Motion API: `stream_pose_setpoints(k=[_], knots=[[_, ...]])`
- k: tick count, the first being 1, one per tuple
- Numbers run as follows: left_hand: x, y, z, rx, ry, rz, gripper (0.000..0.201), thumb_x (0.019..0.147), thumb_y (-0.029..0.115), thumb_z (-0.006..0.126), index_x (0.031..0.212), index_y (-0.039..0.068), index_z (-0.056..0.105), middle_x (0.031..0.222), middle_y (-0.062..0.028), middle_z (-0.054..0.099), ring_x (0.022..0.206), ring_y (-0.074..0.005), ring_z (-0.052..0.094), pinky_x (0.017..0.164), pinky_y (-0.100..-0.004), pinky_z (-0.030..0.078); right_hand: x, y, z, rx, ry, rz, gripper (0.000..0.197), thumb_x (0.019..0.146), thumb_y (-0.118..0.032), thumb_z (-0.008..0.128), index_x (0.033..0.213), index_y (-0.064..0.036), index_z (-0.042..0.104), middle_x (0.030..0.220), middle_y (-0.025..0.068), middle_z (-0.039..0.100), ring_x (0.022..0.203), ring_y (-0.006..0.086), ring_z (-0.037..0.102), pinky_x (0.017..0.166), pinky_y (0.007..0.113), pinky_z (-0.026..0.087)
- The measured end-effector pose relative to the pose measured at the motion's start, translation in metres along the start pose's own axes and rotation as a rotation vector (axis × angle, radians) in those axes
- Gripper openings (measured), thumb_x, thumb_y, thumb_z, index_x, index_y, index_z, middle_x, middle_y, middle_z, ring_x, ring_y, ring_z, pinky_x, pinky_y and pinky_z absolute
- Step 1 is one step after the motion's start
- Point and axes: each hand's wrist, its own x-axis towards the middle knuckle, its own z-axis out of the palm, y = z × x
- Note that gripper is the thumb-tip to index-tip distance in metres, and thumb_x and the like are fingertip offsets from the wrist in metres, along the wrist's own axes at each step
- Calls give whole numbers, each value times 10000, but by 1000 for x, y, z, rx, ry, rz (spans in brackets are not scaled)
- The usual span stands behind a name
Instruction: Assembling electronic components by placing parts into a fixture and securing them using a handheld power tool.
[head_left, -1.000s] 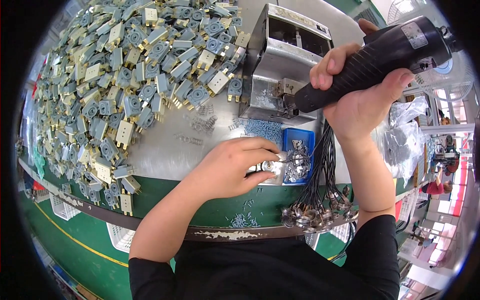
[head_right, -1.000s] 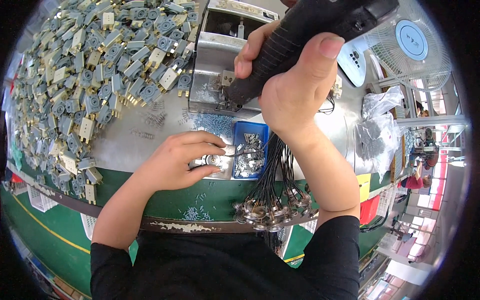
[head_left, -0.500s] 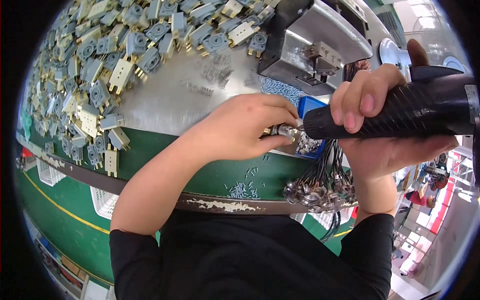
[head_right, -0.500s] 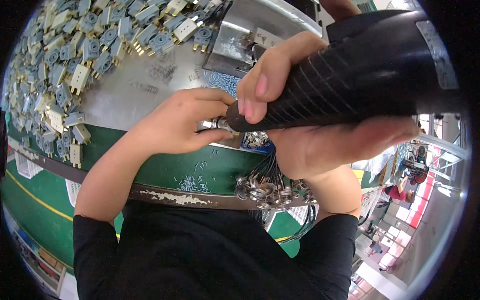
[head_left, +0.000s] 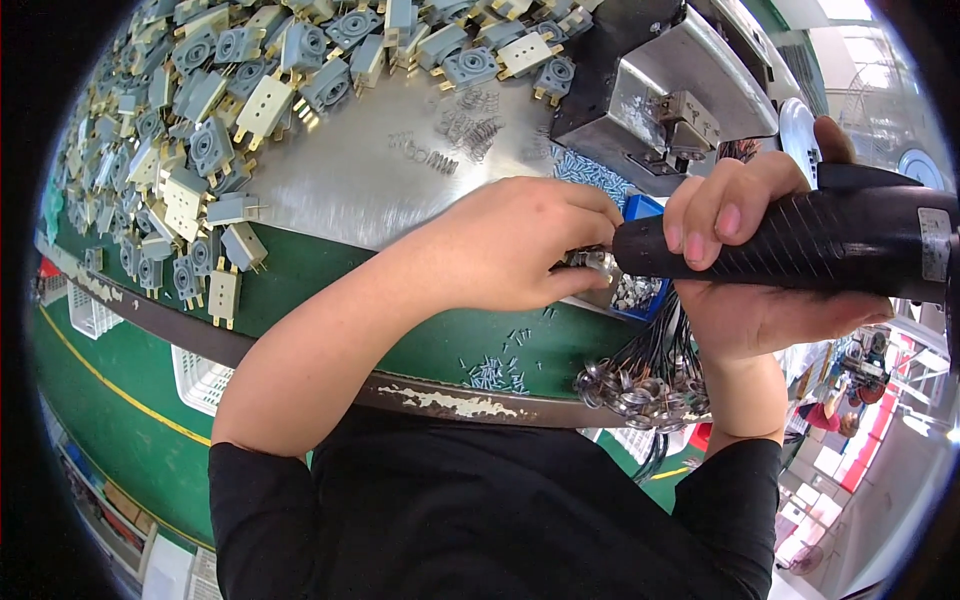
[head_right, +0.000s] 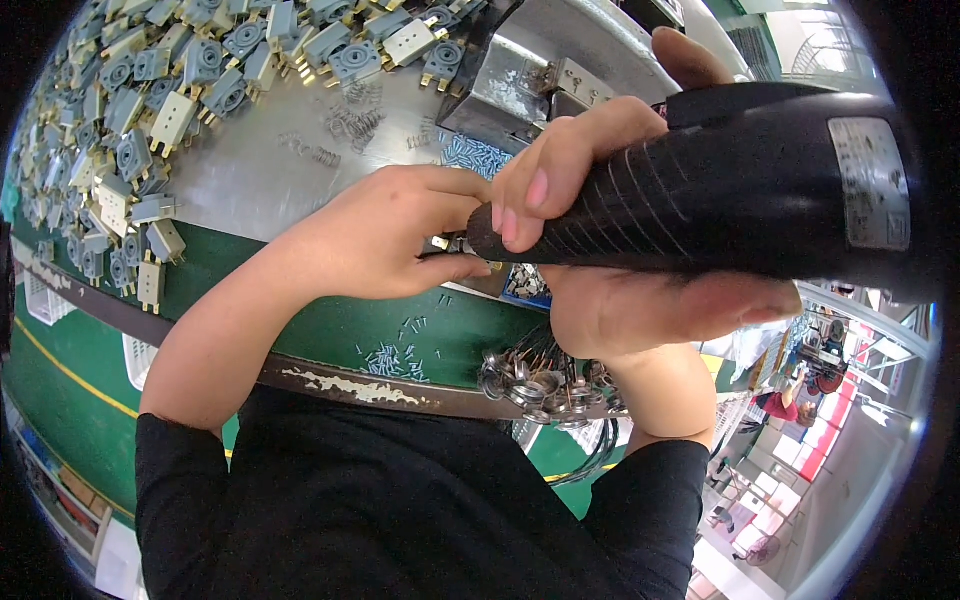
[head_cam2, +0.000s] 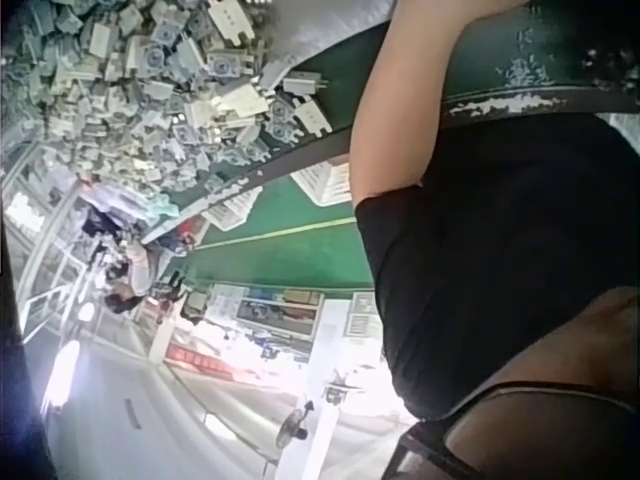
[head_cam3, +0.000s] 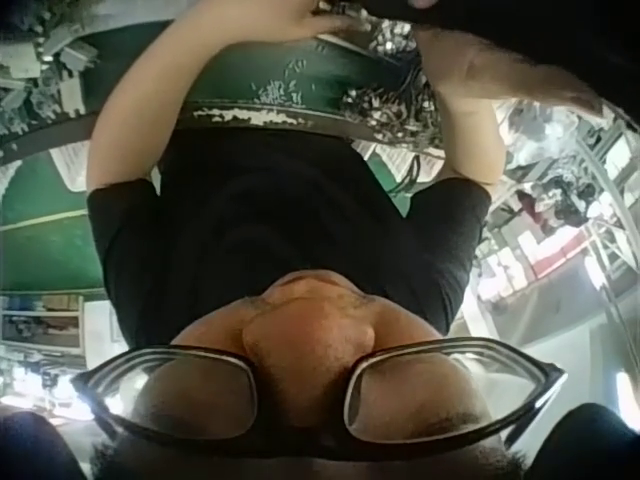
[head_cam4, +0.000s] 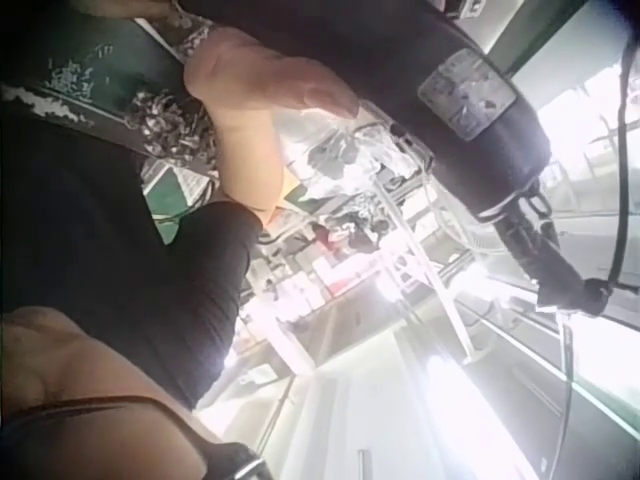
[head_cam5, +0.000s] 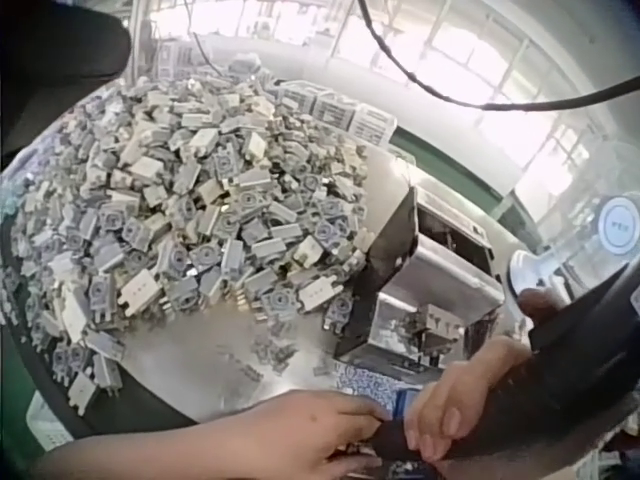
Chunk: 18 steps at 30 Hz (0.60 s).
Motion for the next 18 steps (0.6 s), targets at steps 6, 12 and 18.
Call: stream_pose_setpoints(k=[6,12,18], knots=[[1,-2,-1,5,-33,-1,273,855,237,783,1058,58,750,1108,-79,714,1011,-333,701,871,-436,564,0,2,2,-38,16,17,1145,767,-973,492,1535,-138,347,854,22,521,645,154,550,621,345,485],[1,-2,-1,1,-24,-24,270,848,240,792,1015,38,729,1071,-94,710,995,-346,700,862,-446,562,-3,5,-3,-41,-82,-30,1032,800,-937,512,1451,-142,413,868,29,544,653,153,565,616,340,493],[0,-7,3,15,18,31,301,848,250,796,1034,27,716,1060,-106,705,989,-354,697,854,-451,561,-3,7,-9,-42,-235,-64,1007,812,-895,560,1455,-136,402,886,38,565,658,157,576,613,344,495]])
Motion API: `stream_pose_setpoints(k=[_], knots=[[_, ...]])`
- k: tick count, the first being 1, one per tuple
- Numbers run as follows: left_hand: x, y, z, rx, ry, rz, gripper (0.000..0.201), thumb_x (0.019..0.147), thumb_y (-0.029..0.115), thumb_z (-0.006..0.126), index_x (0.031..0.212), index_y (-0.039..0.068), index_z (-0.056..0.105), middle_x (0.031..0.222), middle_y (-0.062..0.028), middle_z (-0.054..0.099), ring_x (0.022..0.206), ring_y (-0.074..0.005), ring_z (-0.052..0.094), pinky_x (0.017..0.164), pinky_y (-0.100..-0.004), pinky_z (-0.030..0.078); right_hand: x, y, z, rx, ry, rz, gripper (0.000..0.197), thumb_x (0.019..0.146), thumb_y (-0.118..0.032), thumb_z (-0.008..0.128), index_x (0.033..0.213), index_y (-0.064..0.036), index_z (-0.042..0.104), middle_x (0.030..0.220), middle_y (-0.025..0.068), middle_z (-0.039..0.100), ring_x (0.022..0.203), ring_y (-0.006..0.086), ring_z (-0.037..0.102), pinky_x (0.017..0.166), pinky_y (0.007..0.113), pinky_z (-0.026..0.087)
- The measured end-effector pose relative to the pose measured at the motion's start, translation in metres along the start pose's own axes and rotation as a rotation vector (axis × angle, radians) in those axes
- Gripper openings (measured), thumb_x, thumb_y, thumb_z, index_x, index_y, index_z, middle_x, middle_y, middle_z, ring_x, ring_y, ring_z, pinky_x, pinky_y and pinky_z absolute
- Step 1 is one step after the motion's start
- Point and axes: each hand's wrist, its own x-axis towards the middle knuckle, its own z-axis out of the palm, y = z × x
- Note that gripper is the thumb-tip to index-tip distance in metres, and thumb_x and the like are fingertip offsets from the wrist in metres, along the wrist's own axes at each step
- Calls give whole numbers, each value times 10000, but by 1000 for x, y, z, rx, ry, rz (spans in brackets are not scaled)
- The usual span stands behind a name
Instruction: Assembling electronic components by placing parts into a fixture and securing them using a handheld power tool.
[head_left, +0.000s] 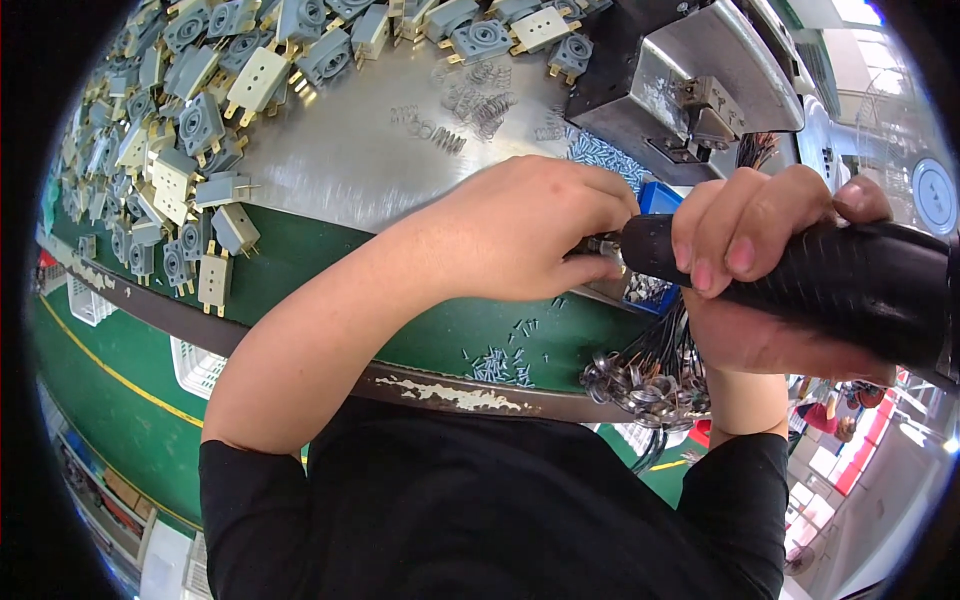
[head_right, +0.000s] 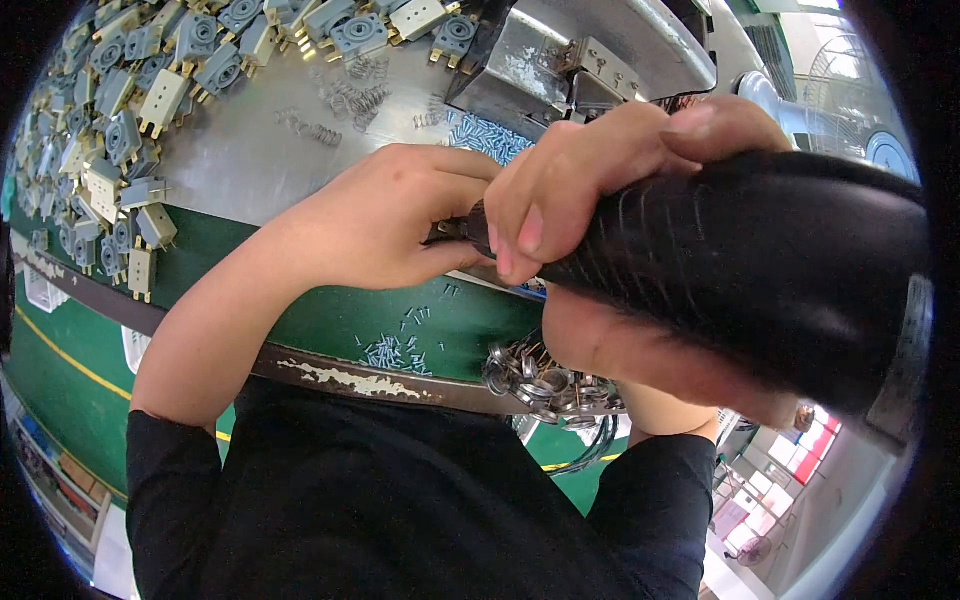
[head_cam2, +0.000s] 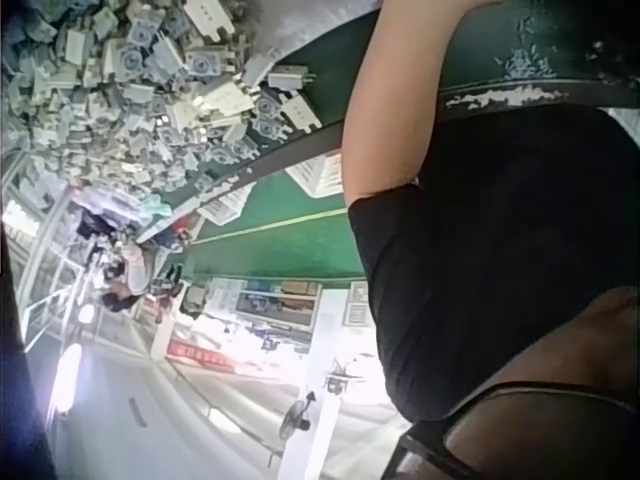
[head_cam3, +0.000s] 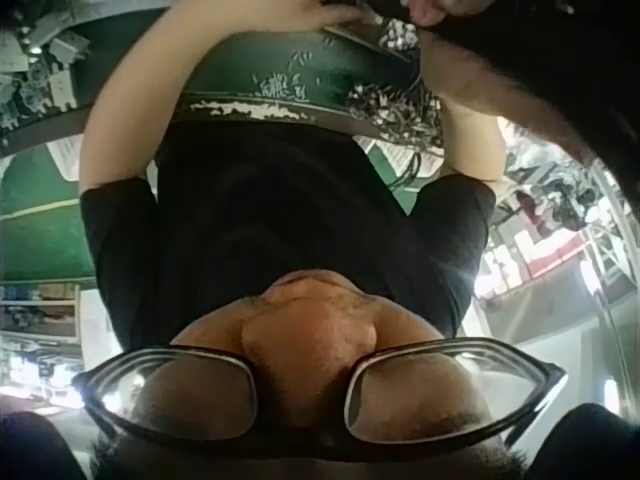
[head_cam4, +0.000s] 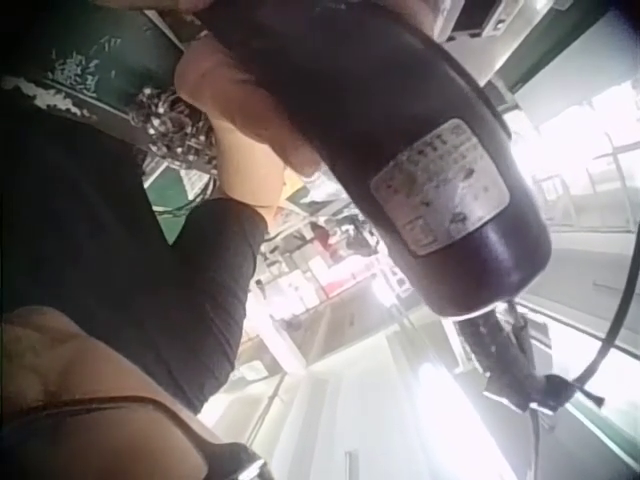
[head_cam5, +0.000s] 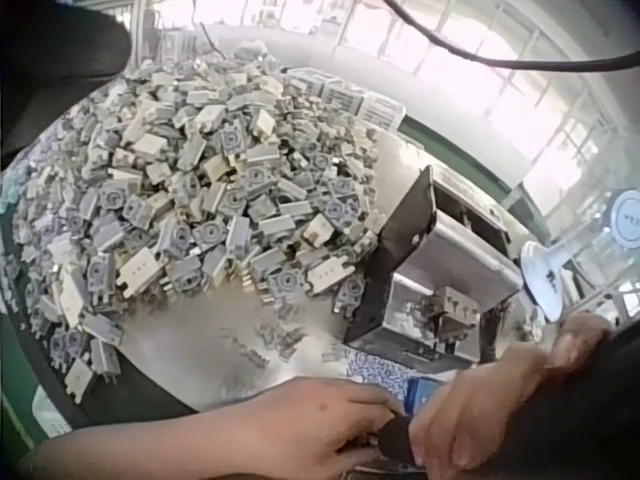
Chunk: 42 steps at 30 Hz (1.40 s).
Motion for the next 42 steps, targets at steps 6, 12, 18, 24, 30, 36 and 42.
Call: stream_pose_setpoints(k=[6,12,18,24,30,36,42], knots=[[1,3,-1,-2,-21,-2,300,852,245,793,1040,25,712,1061,-106,704,991,-357,694,857,-451,560,2,-1,-4,32,-17,-2,1048,813,-880,589,1506,-131,347,880,47,568,649,168,577,610,354,494],[2,4,-3,-77,-64,-43,283,844,229,795,1049,47,722,1049,-102,707,994,-355,695,857,-448,560,13,-13,1,111,71,12,1135,821,-863,617,1604,-127,251,859,55,560,632,185,571,608,369,491],[1,1,2,-54,23,71,305,802,117,810,1089,38,747,1106,-127,726,1005,-336,704,862,-406,567,20,-31,-16,-38,238,93,1152,847,-872,580,1629,-98,238,865,63,543,672,190,560,660,373,469],[3,7,5,39,99,235,344,770,114,863,1086,32,754,1086,-151,745,1022,-338,712,902,-429,572,9,-45,-24,-385,322,277,948,1014,-734,430,1600,-19,216,1078,151,624,1013,280,655,993,452,517],[1,17,12,37,139,252,335,736,92,901,1033,27,762,1019,-132,764,990,-320,737,876,-432,584,-12,-58,-20,-546,250,360,654,1134,-395,421,1597,20,219,1299,183,610,1228,259,607,1111,413,450],[-1,23,19,38,167,260,303,729,76,907,991,27,762,1024,-132,769,1006,-317,739,890,-412,583,-16,-103,-16,-1065,-126,648,395,1042,-204,607,1338,57,578,1162,208,694,1057,330,673,962,415,518],[-1,28,18,50,98,190,302,725,60,902,988,15,762,1005,-130,770,1000,-311,740,880,-407,587,-39,-95,-15,-1123,-307,721,347,965,-192,688,1217,47,674,1086,242,692,1021,440,661,900,491,527]])
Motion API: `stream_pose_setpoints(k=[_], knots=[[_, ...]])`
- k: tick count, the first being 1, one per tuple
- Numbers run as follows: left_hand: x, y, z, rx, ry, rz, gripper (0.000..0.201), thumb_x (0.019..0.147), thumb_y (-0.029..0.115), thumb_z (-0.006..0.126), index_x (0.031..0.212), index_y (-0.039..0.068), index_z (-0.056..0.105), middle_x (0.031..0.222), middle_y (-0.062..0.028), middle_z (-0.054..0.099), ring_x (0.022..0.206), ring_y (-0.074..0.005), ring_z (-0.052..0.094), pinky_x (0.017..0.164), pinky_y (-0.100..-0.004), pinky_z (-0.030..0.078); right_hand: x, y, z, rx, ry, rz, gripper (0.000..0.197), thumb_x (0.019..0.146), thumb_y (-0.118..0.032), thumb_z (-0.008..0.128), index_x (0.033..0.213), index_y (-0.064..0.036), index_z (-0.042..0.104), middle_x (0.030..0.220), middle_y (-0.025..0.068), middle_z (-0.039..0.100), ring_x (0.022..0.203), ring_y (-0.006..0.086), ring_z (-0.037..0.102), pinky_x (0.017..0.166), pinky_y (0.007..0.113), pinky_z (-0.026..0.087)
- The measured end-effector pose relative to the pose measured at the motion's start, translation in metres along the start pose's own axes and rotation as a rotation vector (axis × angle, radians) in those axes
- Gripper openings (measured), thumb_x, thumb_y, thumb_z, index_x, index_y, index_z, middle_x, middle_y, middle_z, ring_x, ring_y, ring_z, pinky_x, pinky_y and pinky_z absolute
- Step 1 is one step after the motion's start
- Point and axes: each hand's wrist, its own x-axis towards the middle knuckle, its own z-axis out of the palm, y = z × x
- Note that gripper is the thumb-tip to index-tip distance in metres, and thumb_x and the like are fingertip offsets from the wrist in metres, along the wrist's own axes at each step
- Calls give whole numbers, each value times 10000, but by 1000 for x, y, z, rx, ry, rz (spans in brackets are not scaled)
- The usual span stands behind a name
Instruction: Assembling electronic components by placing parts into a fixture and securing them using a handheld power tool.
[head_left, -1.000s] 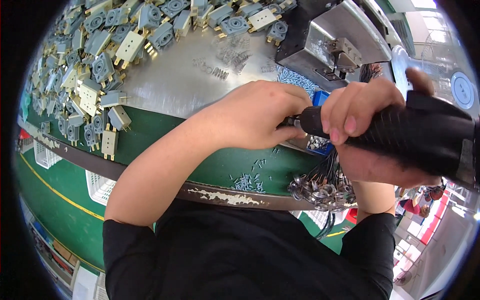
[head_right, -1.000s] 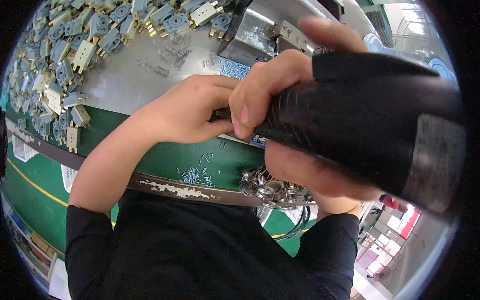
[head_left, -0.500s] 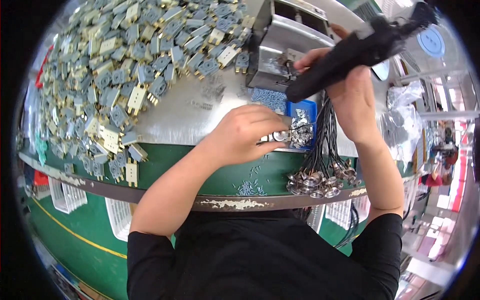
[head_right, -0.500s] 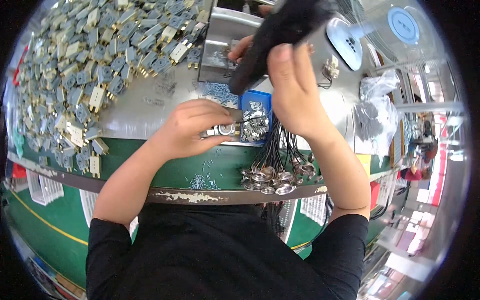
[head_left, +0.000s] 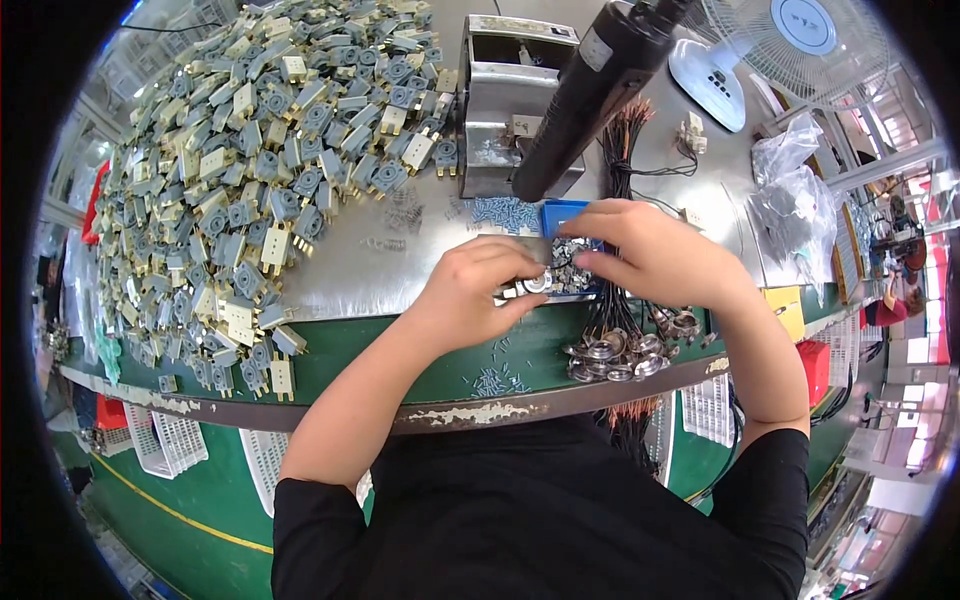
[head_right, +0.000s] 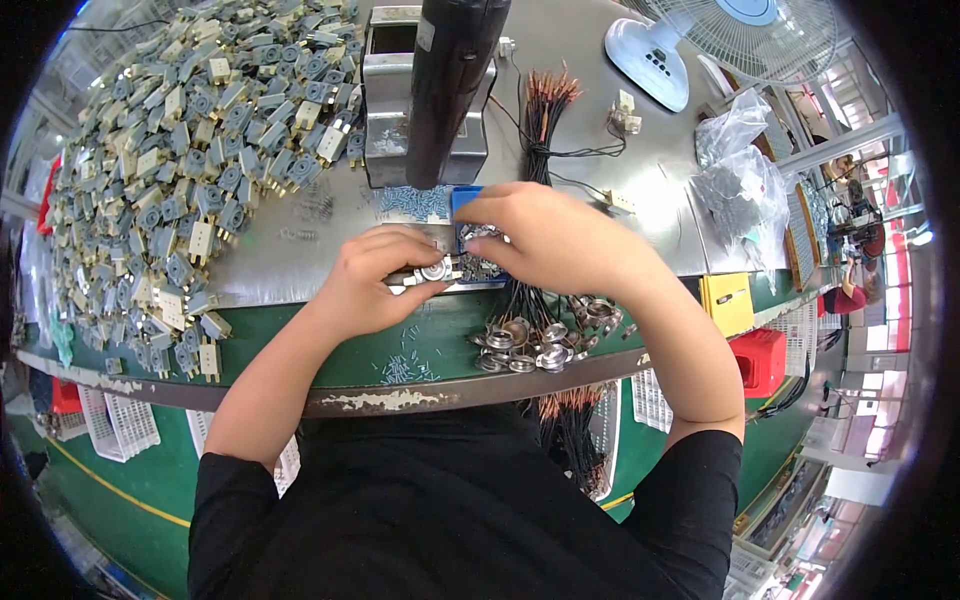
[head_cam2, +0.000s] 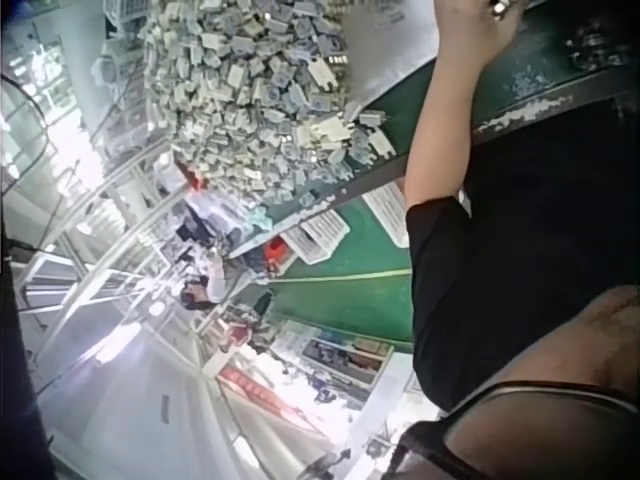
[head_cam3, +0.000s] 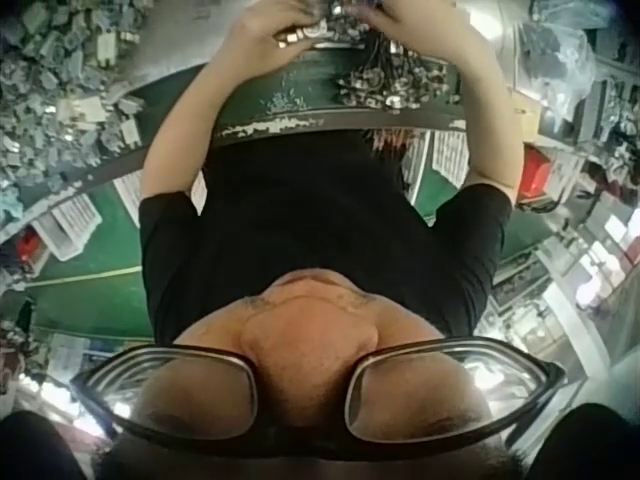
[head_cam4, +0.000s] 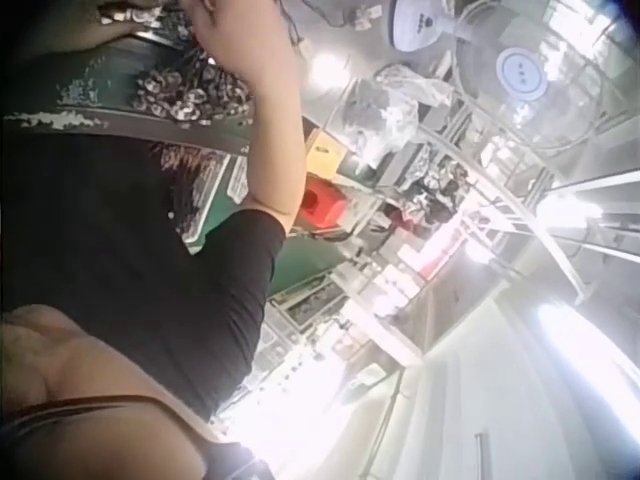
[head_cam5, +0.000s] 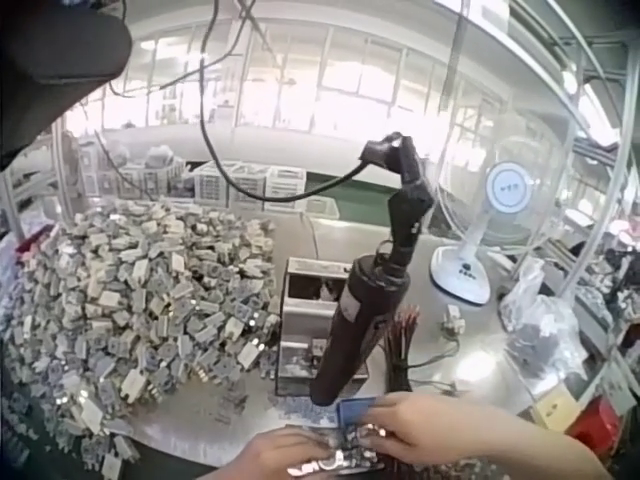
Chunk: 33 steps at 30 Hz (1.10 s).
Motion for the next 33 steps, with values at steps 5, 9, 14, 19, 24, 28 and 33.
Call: stream_pose_setpoints(k=[5,9,14,19,24,28,33], knots=[[1,4,-2,-14,-2,-12,293,728,70,899,986,17,771,1003,-128,772,1002,-308,740,872,-395,587,2,-7,20,67,-38,-164,372,868,-143,771,1184,32,685,1089,220,688,1041,426,663,924,475,536],[-4,5,6,11,117,-2,317,733,99,908,1016,36,779,1016,-131,780,934,-307,753,842,-381,594,4,-12,31,9,0,-48,396,824,-167,817,1152,19,698,1077,192,694,1028,409,675,889,471,546],[-4,18,10,-19,317,-185,380,746,116,918,1085,36,767,1020,-137,788,893,-249,770,838,-359,598,2,-12,33,31,195,-60,384,813,-198,840,1122,-6,719,1034,177,696,963,410,684,825,467,557],[1,31,9,-6,304,-306,381,759,106,915,1092,17,752,1018,-123,780,892,-207,749,841,-334,591,0,-17,34,1,207,46,378,848,-245,802,1155,-38,727,1057,167,707,1017,397,688,870,479,556],[1,35,5,-80,341,-433,418,788,105,915,1110,-29,685,1038,-114,763,940,-185,728,858,-329,586,0,-14,34,6,251,23,378,863,-310,791,1092,-18,719,1078,157,707,1005,381,696,853,469,559],[-4,34,8,-69,356,-394,407,812,65,890,1125,-49,656,1054,-125,753,954,-191,728,860,-322,586,5,1,33,-318,295,-329,352,858,-349,791,992,-39,690,1051,117,710,938,339,708,800,441,572],[-4,34,-4,56,355,28,320,940,234,768,1084,-33,666,948,-116,750,842,-222,742,780,-348,591,-3,74,2,-248,982,-356,238,916,-253,736,981,-30,686,830,58,667,732,210,667,668,319,520]])
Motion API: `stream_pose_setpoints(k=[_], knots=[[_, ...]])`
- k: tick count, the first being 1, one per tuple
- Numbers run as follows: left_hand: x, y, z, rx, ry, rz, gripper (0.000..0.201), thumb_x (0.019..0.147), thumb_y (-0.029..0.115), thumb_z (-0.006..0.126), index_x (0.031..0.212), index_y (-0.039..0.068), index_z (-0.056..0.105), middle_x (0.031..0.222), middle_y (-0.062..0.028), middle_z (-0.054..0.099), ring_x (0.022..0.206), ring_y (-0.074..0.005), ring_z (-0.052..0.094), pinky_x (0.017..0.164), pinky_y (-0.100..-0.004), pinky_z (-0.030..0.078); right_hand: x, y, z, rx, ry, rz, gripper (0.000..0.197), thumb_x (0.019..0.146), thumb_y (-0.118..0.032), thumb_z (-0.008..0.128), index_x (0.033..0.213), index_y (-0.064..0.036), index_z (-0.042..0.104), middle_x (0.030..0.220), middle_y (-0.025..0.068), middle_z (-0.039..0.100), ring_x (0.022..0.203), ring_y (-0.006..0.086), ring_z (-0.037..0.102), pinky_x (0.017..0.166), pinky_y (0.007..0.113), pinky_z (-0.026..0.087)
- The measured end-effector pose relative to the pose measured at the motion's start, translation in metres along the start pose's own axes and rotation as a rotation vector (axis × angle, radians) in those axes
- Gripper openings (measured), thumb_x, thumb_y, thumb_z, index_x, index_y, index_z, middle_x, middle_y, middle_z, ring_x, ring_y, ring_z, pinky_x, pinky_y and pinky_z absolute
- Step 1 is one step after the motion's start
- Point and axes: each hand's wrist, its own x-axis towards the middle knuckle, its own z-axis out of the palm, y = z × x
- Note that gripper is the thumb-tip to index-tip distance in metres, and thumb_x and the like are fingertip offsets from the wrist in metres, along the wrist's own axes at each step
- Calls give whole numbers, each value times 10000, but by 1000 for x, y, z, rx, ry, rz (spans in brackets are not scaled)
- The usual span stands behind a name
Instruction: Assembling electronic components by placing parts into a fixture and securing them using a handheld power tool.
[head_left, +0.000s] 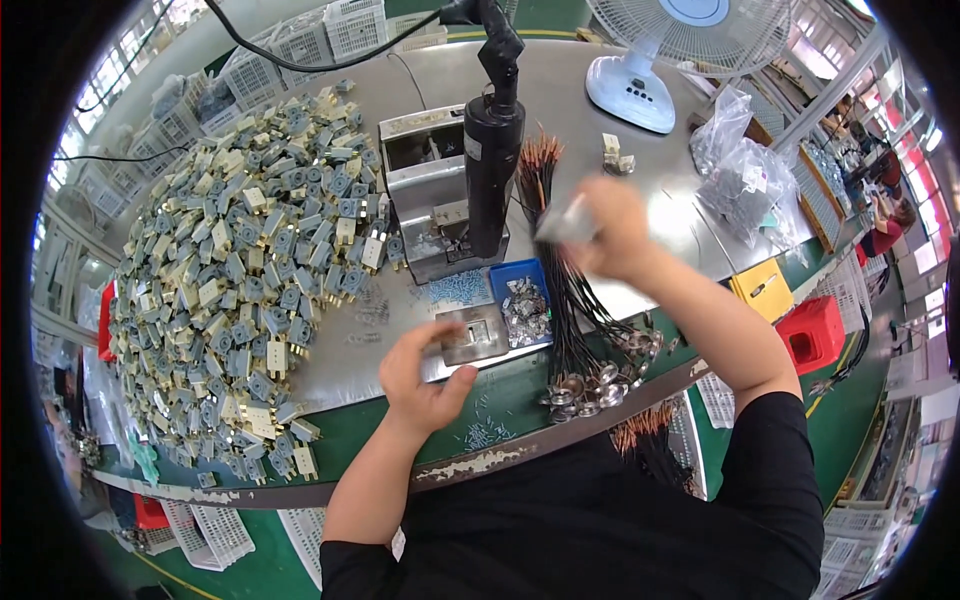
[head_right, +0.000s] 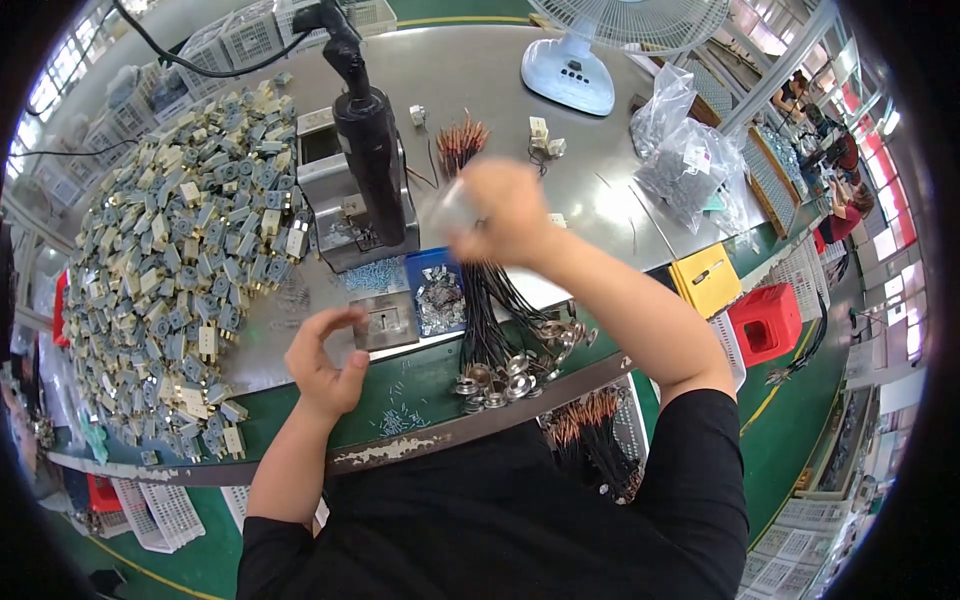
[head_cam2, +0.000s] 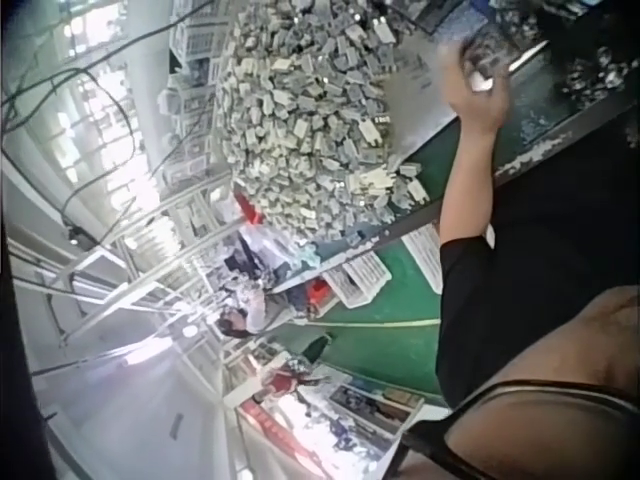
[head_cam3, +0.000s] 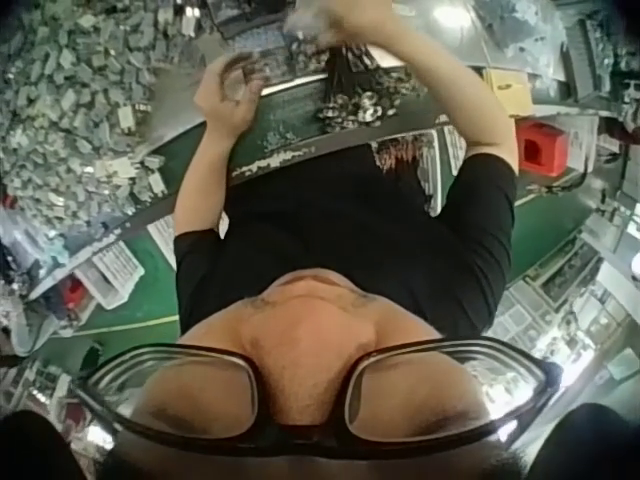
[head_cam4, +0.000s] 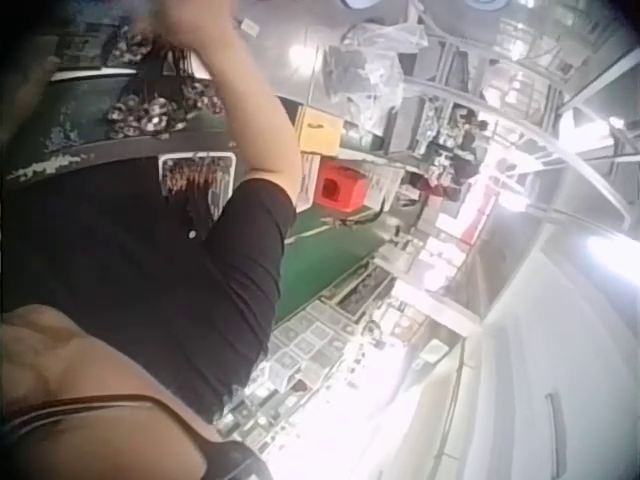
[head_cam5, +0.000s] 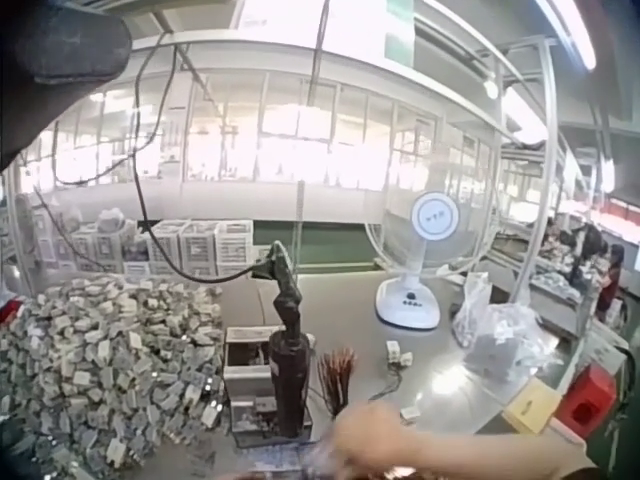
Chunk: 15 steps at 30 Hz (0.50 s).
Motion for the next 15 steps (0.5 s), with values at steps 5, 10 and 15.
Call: stream_pose_setpoints(k=[5,10,15], knots=[[-1,-14,-2,28,-123,207,319,917,303,779,1022,10,708,729,-76,693,620,-227,668,596,-334,521,7,126,2,310,381,980,487,1070,-407,570,913,38,691,761,61,628,719,137,608,666,285,482],[2,-15,8,-27,-295,295,239,761,192,869,901,51,737,638,-22,547,514,-200,548,497,-315,429,-24,214,39,36,-37,1121,589,1058,-502,538,885,41,685,762,118,650,727,165,630,679,336,492],[-4,-16,11,37,-281,292,268,676,2,845,924,60,762,625,9,462,509,-188,490,485,-307,385,-16,208,60,-538,-282,768,582,1042,-509,542,941,37,719,825,181,714,860,378,690,802,478,530]])
